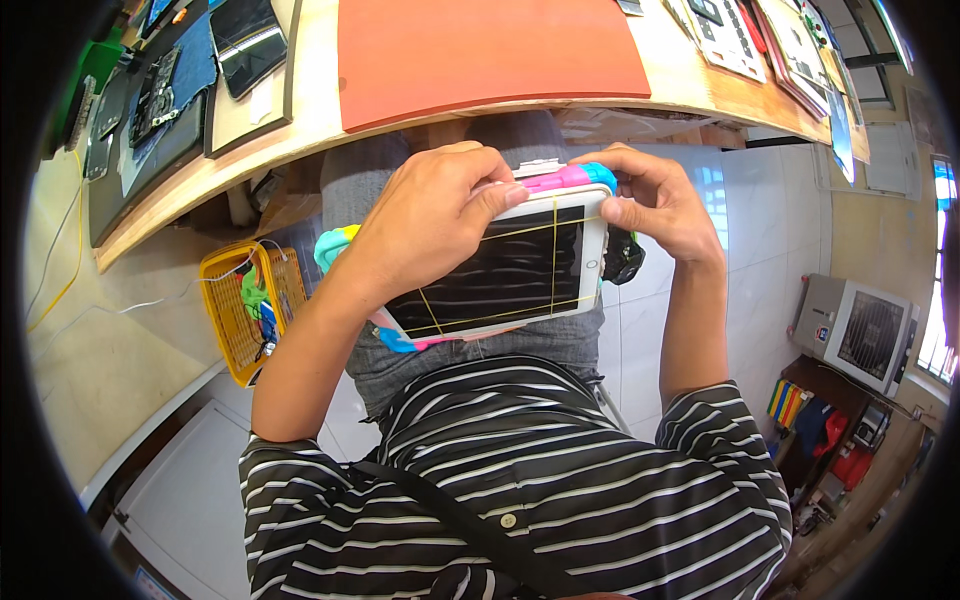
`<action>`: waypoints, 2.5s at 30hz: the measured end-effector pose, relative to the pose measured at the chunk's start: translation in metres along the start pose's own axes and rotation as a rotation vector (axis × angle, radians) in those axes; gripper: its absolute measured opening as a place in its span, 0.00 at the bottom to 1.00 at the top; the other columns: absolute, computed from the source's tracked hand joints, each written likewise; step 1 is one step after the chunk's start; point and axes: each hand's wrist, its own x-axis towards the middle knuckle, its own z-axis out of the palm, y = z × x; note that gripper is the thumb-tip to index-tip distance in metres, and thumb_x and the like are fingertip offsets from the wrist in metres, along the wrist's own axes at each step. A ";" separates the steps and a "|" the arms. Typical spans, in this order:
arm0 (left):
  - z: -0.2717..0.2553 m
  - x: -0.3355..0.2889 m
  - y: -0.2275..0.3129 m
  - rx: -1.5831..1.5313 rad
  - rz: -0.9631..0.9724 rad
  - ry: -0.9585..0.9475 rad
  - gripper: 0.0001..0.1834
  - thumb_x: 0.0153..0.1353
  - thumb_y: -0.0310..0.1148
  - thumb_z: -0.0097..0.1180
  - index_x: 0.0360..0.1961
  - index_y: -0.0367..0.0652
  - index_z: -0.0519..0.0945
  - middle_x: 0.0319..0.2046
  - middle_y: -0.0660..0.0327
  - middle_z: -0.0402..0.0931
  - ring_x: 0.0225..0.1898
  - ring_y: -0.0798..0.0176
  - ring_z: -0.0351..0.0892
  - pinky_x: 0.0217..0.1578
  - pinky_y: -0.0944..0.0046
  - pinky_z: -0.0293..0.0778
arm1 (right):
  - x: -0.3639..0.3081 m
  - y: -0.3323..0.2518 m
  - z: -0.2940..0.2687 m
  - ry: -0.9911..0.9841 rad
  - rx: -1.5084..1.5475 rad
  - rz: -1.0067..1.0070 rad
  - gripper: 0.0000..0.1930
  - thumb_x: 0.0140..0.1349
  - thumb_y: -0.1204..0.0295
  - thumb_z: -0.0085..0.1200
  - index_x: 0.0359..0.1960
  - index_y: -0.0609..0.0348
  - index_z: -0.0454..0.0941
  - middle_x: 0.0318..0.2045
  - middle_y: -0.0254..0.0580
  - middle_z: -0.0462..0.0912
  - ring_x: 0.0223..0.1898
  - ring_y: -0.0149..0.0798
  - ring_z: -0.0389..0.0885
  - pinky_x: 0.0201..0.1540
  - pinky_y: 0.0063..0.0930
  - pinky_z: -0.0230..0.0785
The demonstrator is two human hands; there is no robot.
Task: The person navigates a tablet's touchscreen, then assembles a colorful protective case around the tablet. They attach multiple colored plastic pieces to the tablet's edges and corners, then place a white frame over the screen and secure the case components.
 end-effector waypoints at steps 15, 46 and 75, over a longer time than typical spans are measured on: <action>-0.001 0.004 -0.005 -0.035 0.129 -0.015 0.11 0.64 0.32 0.68 0.43 0.36 0.86 0.29 0.57 0.79 0.28 0.63 0.76 0.31 0.62 0.71 | 0.005 0.002 0.007 0.040 0.117 0.054 0.19 0.62 0.70 0.71 0.51 0.67 0.83 0.42 0.40 0.87 0.42 0.29 0.84 0.46 0.25 0.78; 0.027 0.012 -0.026 0.349 0.333 0.324 0.10 0.70 0.36 0.61 0.35 0.43 0.77 0.19 0.58 0.77 0.23 0.50 0.80 0.26 0.54 0.73 | 0.026 0.005 0.006 0.148 -0.082 0.036 0.17 0.67 0.59 0.67 0.35 0.64 0.88 0.29 0.34 0.86 0.34 0.25 0.79 0.42 0.24 0.70; 0.043 0.026 -0.008 0.272 0.087 -0.034 0.28 0.63 0.53 0.66 0.50 0.40 0.80 0.36 0.50 0.84 0.37 0.42 0.84 0.37 0.47 0.77 | 0.030 0.048 0.027 0.627 -0.644 -0.561 0.13 0.68 0.64 0.66 0.31 0.61 0.87 0.21 0.39 0.79 0.22 0.37 0.75 0.26 0.30 0.65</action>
